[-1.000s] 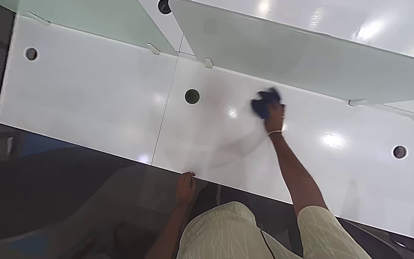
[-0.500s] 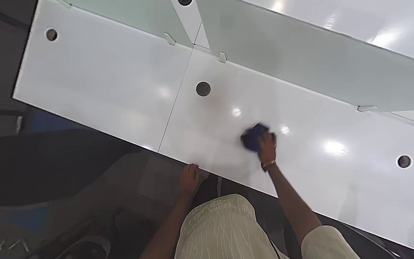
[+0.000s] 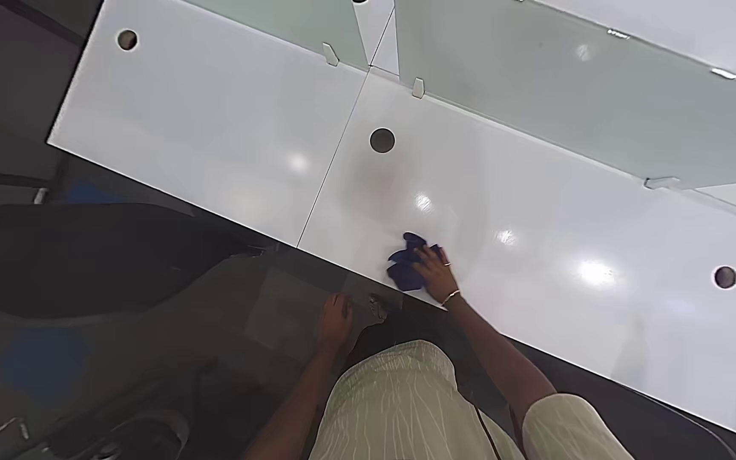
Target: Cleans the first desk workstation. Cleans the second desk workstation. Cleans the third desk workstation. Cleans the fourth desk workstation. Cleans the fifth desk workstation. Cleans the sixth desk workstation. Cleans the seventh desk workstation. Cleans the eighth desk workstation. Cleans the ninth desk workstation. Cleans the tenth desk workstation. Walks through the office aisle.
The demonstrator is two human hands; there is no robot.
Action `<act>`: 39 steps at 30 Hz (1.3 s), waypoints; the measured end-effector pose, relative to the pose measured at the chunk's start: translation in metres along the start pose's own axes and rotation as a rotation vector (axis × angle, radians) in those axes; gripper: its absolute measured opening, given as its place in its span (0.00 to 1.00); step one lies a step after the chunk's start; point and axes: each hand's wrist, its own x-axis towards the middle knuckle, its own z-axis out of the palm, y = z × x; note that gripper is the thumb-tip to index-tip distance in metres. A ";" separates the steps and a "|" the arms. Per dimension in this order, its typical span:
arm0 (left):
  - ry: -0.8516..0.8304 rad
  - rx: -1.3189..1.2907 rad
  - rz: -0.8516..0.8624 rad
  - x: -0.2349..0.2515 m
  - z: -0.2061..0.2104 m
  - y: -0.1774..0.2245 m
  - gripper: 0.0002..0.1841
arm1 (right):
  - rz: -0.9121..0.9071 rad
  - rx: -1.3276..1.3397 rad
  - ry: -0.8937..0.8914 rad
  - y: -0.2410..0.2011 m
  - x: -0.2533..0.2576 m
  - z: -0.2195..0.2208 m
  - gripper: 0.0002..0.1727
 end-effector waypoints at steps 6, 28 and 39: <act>-0.014 -0.029 -0.050 -0.049 0.003 -0.050 0.18 | 0.672 -0.220 0.404 0.056 -0.054 -0.029 0.27; -0.194 -0.355 -0.543 -0.168 -0.015 -0.128 0.21 | 0.697 1.362 -0.462 -0.250 0.079 0.042 0.28; 0.157 -0.800 -0.860 -0.205 -0.007 -0.144 0.21 | 0.199 1.327 -1.037 -0.433 0.134 0.043 0.35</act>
